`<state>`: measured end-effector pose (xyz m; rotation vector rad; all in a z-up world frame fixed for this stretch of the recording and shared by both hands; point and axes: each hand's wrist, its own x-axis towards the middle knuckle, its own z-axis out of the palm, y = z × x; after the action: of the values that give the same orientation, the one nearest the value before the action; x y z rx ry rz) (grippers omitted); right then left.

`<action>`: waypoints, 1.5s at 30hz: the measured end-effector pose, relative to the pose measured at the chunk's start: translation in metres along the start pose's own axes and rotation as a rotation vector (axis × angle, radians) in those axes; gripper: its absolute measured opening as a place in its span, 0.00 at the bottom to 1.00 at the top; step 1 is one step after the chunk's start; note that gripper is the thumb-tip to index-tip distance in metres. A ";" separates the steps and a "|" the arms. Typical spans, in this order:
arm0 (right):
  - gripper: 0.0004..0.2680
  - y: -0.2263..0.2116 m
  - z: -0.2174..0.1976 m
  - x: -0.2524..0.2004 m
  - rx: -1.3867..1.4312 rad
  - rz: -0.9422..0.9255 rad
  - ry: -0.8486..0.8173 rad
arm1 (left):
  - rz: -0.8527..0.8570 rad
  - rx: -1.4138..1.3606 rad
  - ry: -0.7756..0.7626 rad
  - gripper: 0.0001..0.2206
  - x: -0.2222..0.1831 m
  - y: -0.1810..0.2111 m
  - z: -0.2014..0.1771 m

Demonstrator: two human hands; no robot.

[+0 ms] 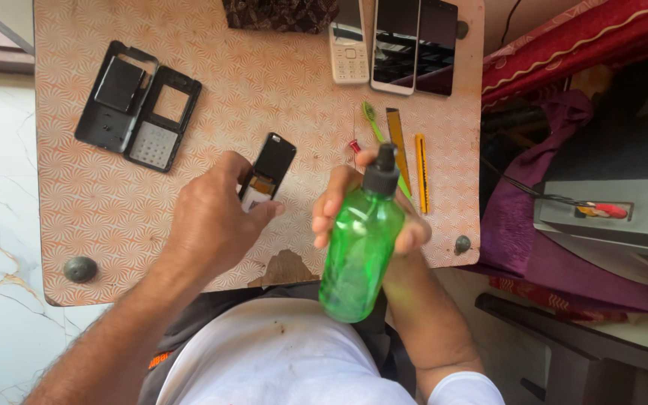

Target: The person disassembles a black feature phone using a red screwdriver and a yellow utility knife. They remove the back cover, unscrew internal components, and pry open the casing. The person then sprays a liquid onto the internal parts and scrubs them with a green toothbrush.

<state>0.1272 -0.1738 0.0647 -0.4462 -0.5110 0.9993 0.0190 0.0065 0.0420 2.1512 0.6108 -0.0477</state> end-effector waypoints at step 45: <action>0.31 -0.008 0.066 -0.015 -2.051 0.009 -0.136 | 0.003 -0.795 -0.345 0.13 -0.032 0.014 -0.016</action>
<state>0.0870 -0.1822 0.1186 -2.1619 -1.5709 0.1445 -0.0054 -0.0008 0.0705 1.3306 0.3386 -0.1446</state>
